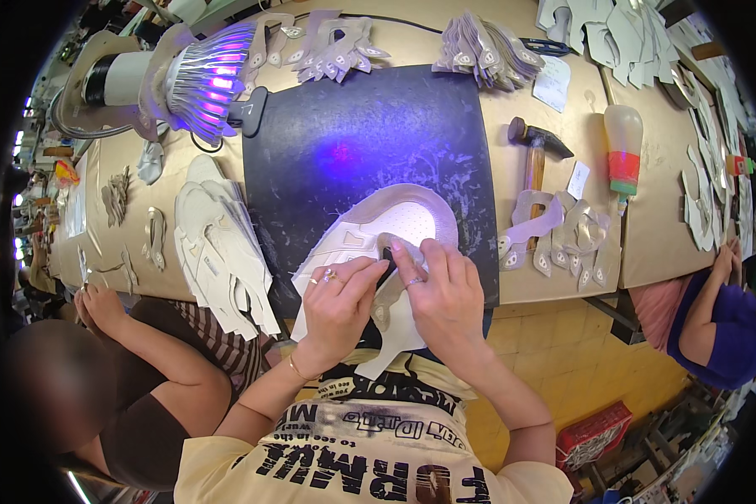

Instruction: The person assembles small decorative parts on a workbench, using a UV lamp to cure adhesive. They handle multiple small pieces, align them on a template, and apply glue from a bottle before curing under the lamp.

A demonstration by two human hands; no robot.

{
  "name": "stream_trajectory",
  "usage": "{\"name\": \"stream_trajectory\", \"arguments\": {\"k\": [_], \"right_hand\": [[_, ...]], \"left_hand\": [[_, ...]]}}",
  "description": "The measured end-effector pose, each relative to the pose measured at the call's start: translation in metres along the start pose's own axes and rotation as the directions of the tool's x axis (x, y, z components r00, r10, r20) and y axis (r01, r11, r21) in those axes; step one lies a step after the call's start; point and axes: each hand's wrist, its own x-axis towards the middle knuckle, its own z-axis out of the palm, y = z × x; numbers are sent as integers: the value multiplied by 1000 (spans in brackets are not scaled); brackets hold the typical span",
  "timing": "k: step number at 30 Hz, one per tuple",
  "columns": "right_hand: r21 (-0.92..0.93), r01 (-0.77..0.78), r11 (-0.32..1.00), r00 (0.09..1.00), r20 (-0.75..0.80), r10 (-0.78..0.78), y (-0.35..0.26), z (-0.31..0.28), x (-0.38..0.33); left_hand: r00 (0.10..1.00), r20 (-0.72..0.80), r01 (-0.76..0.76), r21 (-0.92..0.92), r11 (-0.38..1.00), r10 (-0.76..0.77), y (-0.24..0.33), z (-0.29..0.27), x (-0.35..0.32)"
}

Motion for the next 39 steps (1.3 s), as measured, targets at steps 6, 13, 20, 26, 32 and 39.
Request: {"name": "stream_trajectory", "arguments": {"k": [6, 13, 20, 26, 32, 39], "right_hand": [[-7, 46, 999, 999, 5, -46, -4, 0, 5], [129, 77, 989, 993, 81, -88, 0, -2, 9], [126, 78, 989, 990, 107, -92, -1, -3, 12], [168, 50, 985, 991, 117, -70, -2, -3, 17], [191, 65, 979, 994, 72, -80, -1, -3, 24], [123, 93, 988, 990, 98, -105, -1, -2, 23]], "left_hand": [[1000, 18, 5, 20, 1000, -5, 2, -3, -2], [972, -59, 209, -219, 953, -227, 4, 2, 1], [969, -31, 234, -213, 949, -246, 4, 2, 2], [966, -11, 249, -220, 943, -258, 9, 2, 1], [935, 48, 348, -316, 883, -351, 15, -7, 0], [913, 78, 405, -302, 863, -401, 15, -8, -8]]}}
